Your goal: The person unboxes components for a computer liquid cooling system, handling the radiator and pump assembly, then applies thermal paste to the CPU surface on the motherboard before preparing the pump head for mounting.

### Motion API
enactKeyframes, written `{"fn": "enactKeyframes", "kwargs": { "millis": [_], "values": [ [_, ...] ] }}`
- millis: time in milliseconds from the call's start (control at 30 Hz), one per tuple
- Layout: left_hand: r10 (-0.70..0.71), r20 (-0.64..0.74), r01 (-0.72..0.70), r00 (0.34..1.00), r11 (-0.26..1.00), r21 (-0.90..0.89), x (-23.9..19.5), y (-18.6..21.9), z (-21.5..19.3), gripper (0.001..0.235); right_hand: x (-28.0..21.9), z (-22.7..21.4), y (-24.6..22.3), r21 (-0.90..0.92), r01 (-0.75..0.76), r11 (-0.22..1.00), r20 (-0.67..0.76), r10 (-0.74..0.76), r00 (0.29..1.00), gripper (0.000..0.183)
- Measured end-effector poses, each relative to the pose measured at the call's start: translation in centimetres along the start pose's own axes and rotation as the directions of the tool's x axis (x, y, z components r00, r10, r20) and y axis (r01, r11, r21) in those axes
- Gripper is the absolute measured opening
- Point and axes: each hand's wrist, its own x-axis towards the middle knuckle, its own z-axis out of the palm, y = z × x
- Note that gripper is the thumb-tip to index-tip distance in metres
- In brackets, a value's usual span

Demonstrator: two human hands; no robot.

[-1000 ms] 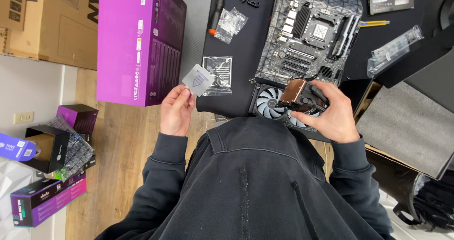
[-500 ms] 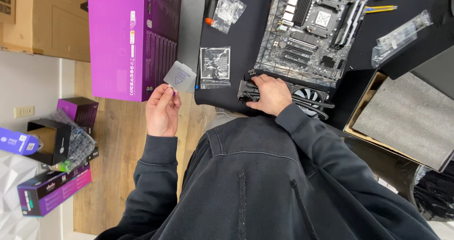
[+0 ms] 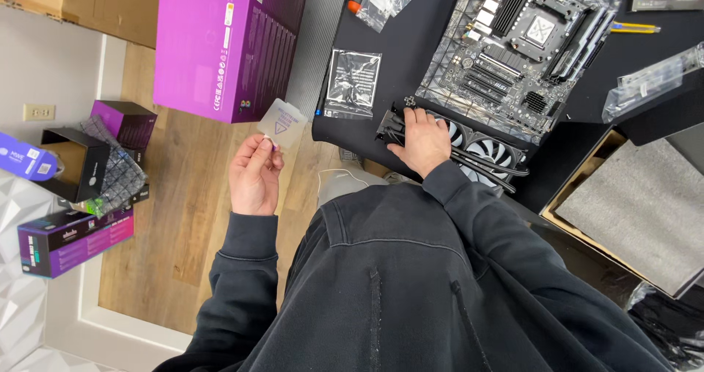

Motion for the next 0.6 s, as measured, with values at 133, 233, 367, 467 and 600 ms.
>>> {"fn": "enactKeyframes", "kwargs": {
  "millis": [133, 233, 367, 467, 600],
  "values": [
    [0.027, -0.022, -0.027, 0.999, 1.000, 0.002, -2.1, 0.0, 0.0, 0.013, -2.8, -3.6, -0.2, 0.033, 0.125, 0.992, -0.206, -0.116, 0.972, 0.097],
    [0.056, -0.072, -0.054, 0.996, 0.998, 0.030, -5.2, -0.1, -0.7, 0.013, -5.9, -6.8, -0.5, 0.125, 0.259, 0.958, -0.300, -0.212, 0.930, 0.077],
    [0.115, -0.172, -0.106, 0.978, 0.993, 0.057, -9.2, 0.6, -2.6, 0.011, -6.6, -9.1, -2.8, 0.345, 0.495, 0.797, -0.563, -0.246, 0.789, 0.050],
    [0.155, -0.237, -0.150, 0.959, 0.988, 0.037, -11.9, 2.0, -4.8, 0.011, -5.6, -9.7, -5.9, 0.389, 0.587, 0.711, -0.632, -0.258, 0.731, 0.051],
    [0.225, -0.299, -0.235, 0.927, 0.972, 0.004, -13.0, 6.1, -8.3, 0.012, -2.9, -8.2, -12.3, 0.370, 0.646, 0.668, -0.658, -0.303, 0.690, 0.079]
  ]
}}
